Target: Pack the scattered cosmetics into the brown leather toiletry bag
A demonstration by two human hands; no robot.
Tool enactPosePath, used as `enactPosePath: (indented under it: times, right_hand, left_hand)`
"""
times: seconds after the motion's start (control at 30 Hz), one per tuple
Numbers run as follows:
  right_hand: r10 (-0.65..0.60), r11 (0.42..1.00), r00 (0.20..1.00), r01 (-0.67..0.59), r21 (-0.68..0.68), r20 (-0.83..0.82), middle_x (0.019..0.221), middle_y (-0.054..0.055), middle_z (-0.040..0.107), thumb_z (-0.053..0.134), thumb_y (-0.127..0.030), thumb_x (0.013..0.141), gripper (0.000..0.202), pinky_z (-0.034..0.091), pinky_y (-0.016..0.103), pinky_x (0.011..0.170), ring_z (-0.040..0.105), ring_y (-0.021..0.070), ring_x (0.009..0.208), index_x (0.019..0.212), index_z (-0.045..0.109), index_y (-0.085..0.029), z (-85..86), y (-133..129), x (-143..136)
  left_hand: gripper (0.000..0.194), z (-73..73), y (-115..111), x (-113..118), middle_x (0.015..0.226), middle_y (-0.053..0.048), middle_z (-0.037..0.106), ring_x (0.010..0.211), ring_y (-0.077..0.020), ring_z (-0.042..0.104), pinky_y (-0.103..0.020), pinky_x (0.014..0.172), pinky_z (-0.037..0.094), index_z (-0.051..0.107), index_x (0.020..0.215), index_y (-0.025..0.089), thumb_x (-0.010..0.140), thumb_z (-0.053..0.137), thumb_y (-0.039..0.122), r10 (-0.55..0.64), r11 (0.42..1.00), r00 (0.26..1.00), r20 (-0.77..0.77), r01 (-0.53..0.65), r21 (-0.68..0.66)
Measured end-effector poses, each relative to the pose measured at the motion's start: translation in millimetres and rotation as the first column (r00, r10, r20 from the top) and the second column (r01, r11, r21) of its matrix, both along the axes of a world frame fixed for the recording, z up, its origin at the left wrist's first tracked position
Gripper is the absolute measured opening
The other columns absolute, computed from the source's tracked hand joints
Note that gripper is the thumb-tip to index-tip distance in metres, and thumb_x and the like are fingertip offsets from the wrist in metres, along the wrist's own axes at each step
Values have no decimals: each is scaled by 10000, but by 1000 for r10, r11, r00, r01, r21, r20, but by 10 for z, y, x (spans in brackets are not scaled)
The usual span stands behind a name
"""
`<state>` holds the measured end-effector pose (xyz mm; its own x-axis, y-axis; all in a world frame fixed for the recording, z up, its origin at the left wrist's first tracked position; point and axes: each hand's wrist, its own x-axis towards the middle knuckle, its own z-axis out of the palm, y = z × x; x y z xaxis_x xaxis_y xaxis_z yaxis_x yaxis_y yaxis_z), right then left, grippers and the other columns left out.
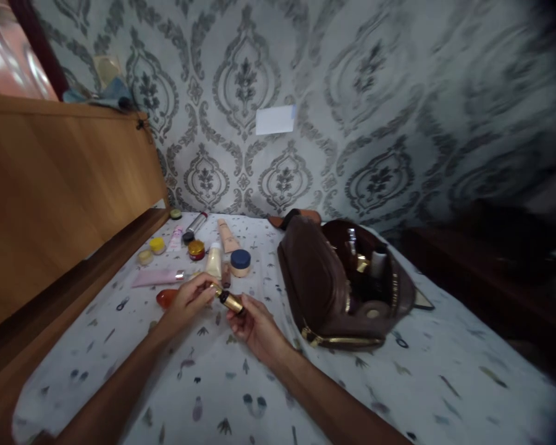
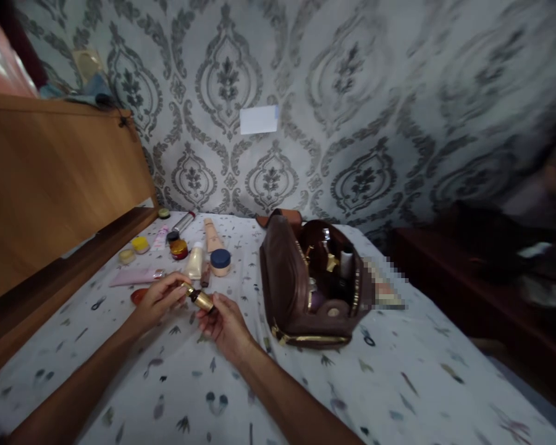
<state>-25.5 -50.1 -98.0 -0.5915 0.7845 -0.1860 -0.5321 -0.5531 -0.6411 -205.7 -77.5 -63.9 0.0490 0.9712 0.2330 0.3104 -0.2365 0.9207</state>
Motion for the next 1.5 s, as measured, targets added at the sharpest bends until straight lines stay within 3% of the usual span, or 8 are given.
enactPosePath:
  times: [0.2,0.33,0.47,0.57,0.77,1.03,1.23,1.5]
  right_hand:
    - [-9,999,1000,8,44,14,612,23,677,772,-638,639,596,386,174,414,568,91,430,892,623,-120,105,-40,39]
    - [-64,928,980,-12,372,191,696,11,649,630,-635,801,515,390,187,462,578,92,491,940,632,-139,392,-205,370]
    - [-515,523,817,59,851,260,880,40,608,511,-390,958,259,472,229,609,620,119,700,1033,635,-176,761,-416,916]
    - [-739,248,647,2,969,188,1083,88,599,463,-230,972,191,513,262,748,622,138,842,1087,612,-199,882,-485,1234]
    - [-814,121,547,-169,978,195,1146,81,602,465,-113,928,246,513,240,808,635,153,985,1122,569,-224,592,-469,1425]
    - [-800,48,567,-267,963,197,1039,65,657,468,-66,867,268,507,203,749,662,141,913,1065,568,-217,155,-483,1420]
    - [-766,-49,628,-270,962,137,885,40,671,434,-148,962,155,481,173,591,656,114,735,1000,572,-207,-9,-378,1350]
    - [-675,1,684,-373,928,276,826,33,666,402,-305,1022,246,446,180,527,623,97,626,942,604,-188,-127,-368,1370]
  left_hand:
    - [316,245,31,71,715,20,555,602,-109,484,-212,539,390,596,1015,178,893,566,468,70,997,997,27,-71,8]
    - [302,675,60,248,695,28,560,583,-107,480,-205,514,380,600,1040,200,894,570,463,71,994,997,4,-71,82]
    - [250,1132,201,599,714,22,568,615,-117,518,-216,557,415,619,1030,203,906,562,412,40,974,997,-60,-25,225]
    - [231,1429,410,956,714,21,573,617,-122,526,-226,569,413,622,1028,202,919,526,382,-26,941,989,-144,73,331]
    - [215,1789,950,1639,747,7,617,646,-133,520,-250,596,362,655,975,188,911,506,330,-118,859,829,-546,361,363]
    - [99,1842,1415,2169,736,13,662,649,-132,555,-237,565,322,677,867,169,805,617,217,-268,861,384,-884,507,-41]
    - [92,1606,1634,2434,797,-9,733,754,-164,641,-239,556,341,676,810,169,725,688,202,-304,875,264,-915,457,-159]
    - [238,1370,1678,2619,1001,-81,741,900,-238,678,-253,551,394,721,908,174,705,720,299,-282,895,160,-946,398,-200]
